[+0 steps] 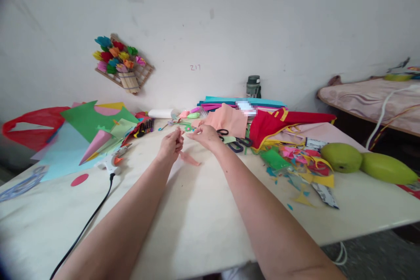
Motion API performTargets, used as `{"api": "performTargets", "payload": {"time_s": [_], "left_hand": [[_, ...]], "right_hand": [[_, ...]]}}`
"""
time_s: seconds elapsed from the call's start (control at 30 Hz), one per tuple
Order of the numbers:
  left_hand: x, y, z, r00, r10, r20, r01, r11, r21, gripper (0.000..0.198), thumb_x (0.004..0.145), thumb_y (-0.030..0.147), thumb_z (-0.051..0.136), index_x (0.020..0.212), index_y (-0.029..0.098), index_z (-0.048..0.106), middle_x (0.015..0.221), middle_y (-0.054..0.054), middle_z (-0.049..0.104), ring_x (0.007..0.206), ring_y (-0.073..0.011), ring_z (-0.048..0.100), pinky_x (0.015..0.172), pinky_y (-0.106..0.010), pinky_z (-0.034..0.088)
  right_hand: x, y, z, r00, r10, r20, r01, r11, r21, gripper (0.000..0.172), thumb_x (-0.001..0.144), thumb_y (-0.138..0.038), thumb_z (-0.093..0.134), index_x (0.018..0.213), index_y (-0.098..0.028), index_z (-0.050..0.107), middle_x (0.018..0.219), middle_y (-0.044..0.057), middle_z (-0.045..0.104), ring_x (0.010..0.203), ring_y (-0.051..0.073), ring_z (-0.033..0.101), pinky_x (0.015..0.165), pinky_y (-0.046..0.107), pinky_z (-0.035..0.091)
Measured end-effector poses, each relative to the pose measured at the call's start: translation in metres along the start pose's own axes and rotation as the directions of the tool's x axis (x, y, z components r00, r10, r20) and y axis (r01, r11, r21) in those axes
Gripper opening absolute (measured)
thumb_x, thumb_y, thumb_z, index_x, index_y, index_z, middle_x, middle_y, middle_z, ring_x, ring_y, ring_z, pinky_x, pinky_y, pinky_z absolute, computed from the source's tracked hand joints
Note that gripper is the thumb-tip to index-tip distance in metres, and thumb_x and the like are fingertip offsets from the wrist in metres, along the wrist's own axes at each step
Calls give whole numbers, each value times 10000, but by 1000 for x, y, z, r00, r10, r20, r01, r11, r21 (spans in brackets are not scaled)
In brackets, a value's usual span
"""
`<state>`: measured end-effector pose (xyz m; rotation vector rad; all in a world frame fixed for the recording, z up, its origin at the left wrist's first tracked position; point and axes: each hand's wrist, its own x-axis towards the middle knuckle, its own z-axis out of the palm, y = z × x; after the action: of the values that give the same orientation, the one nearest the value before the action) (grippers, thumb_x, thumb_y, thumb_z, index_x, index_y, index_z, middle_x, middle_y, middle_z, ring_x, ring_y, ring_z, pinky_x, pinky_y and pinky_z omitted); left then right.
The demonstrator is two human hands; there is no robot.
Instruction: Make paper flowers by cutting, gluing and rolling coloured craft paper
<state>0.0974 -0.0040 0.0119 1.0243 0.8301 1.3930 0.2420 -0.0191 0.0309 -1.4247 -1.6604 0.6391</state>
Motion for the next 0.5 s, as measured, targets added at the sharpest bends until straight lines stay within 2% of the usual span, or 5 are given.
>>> {"api": "performTargets", "payload": {"time_s": [0.13, 0.27, 0.37, 0.43, 0.5], "left_hand": [[-8, 1, 16, 986, -57, 158, 42, 994, 98, 407, 655, 511, 594, 556, 133, 480, 392, 40, 389, 299, -5, 183, 329, -184, 51], [-9, 0, 15, 982, -96, 160, 71, 985, 154, 431, 657, 545, 572, 594, 120, 528, 422, 12, 450, 296, -2, 170, 328, -187, 38], [-7, -1, 10, 984, -84, 158, 62, 988, 140, 387, 648, 500, 608, 677, 118, 554, 433, 8, 477, 293, -2, 192, 333, -185, 25], [-6, 0, 10, 983, -66, 170, 47, 992, 116, 336, 631, 432, 653, 694, 120, 547, 421, 23, 463, 295, -1, 202, 334, -181, 31], [-7, 2, 13, 986, -17, 166, 9, 999, 51, 298, 619, 372, 679, 703, 130, 526, 425, 35, 462, 298, 2, 210, 333, -174, 40]], "right_hand": [[-5, -6, 0, 999, -19, 32, 13, 988, 156, 325, 591, -415, 639, 769, -145, 607, 731, 9, 615, 651, 106, 554, 558, 192, 400], [-7, -10, -7, 999, 38, 6, -38, 990, 134, 259, 609, -390, 625, 614, -140, 558, 557, -27, 535, 502, 79, 476, 467, 183, 355], [-6, -11, -12, 996, 82, -26, -79, 991, 113, 251, 620, -362, 625, 567, -129, 551, 520, -25, 514, 464, 70, 442, 440, 182, 328], [-7, -12, -14, 993, 117, -24, -112, 982, 151, 249, 640, -365, 616, 609, -120, 576, 555, -10, 547, 448, 61, 427, 427, 181, 312], [-9, -14, -14, 990, 130, 63, -142, 958, 250, 277, 659, -387, 609, 750, -126, 606, 622, 2, 589, 418, 41, 388, 401, 172, 283]]}}
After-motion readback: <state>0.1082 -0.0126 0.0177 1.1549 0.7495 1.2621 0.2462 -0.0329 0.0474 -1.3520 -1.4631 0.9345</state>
